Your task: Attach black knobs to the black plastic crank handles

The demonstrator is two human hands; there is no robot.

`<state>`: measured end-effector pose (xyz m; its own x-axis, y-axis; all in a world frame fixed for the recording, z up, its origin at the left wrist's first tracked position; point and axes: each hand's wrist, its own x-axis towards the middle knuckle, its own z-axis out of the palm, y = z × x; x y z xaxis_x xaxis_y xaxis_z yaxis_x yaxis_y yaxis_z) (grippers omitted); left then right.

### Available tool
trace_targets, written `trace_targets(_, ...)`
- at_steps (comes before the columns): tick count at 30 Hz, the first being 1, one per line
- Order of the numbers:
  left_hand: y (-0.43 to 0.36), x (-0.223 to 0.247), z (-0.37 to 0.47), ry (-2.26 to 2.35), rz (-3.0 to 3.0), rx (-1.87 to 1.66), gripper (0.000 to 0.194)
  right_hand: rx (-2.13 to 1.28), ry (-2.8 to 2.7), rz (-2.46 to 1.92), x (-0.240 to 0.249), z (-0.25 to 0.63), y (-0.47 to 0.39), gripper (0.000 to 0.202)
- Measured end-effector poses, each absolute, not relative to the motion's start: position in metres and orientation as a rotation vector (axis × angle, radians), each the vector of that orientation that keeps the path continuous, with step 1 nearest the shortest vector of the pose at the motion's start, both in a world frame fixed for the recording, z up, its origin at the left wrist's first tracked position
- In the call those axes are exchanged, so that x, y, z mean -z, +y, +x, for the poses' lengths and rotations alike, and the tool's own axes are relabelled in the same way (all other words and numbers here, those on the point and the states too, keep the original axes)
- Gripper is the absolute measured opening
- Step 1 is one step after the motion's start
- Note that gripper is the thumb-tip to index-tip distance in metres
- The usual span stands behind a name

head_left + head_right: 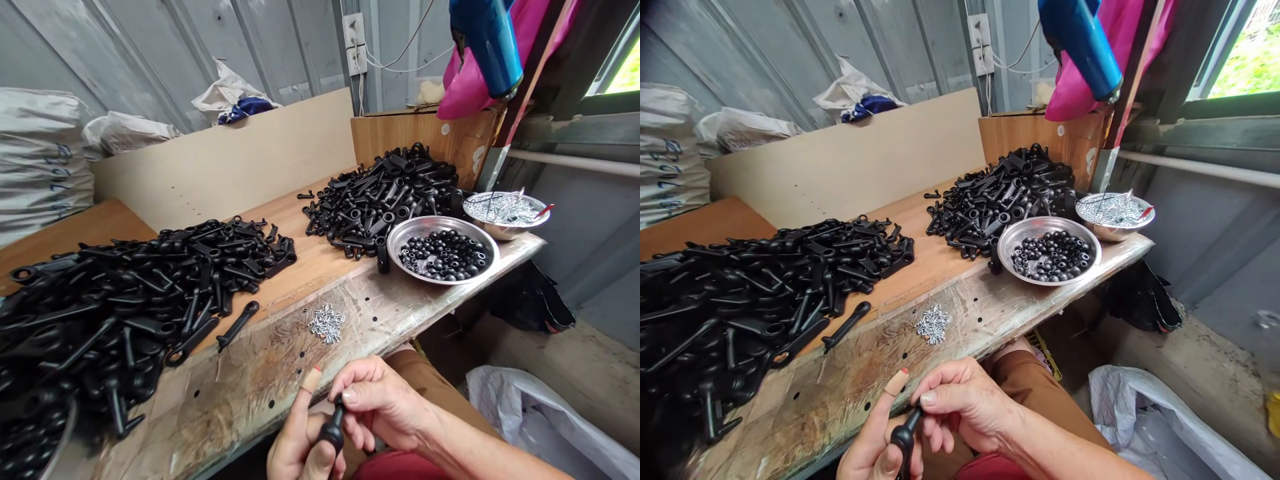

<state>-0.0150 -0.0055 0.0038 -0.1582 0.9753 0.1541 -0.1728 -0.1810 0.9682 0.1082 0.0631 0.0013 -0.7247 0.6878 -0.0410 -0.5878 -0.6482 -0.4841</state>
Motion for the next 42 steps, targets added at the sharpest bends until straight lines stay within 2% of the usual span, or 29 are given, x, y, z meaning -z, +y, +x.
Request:
trace_targets(9, -0.001, -0.005, -0.012, 1.272, 1.707, -1.604, 0.055, -2.281, -0.652, -0.495, 0.0, 0.112, 0.061, 0.031)
trace_targets(13, 0.004, -0.009, -0.019, 1.252, 1.97, -1.514, 0.056, -2.214, -0.742, -0.614, -0.004, 0.117, 0.058, 0.032)
trace_targets(19, 0.012, -0.012, -0.029, 0.988, 2.093, -1.428, 0.054, -2.174, -0.881, -0.647, -0.008, 0.123, 0.059, 0.034)
trace_targets(23, 0.01, -0.017, -0.033, 1.099, 2.069, -1.259, 0.054, -2.14, -1.011, -0.662, -0.013, 0.127, 0.061, 0.034)
trace_targets(31, 0.008, -0.019, -0.028, 1.324, 2.253, -1.324, 0.061, -2.075, -1.062, -0.611, -0.012, 0.13, 0.062, 0.032)
trace_targets(37, 0.008, -0.024, -0.028, 1.379, 2.406, -1.243, 0.063, -2.247, -1.105, -0.52, -0.026, 0.134, 0.064, 0.051)
trace_targets(42, 0.004, -0.014, -0.035, 1.351, 2.43, -1.198, 0.066, -1.994, -1.464, -0.662, -0.036, 0.135, 0.064, 0.057)
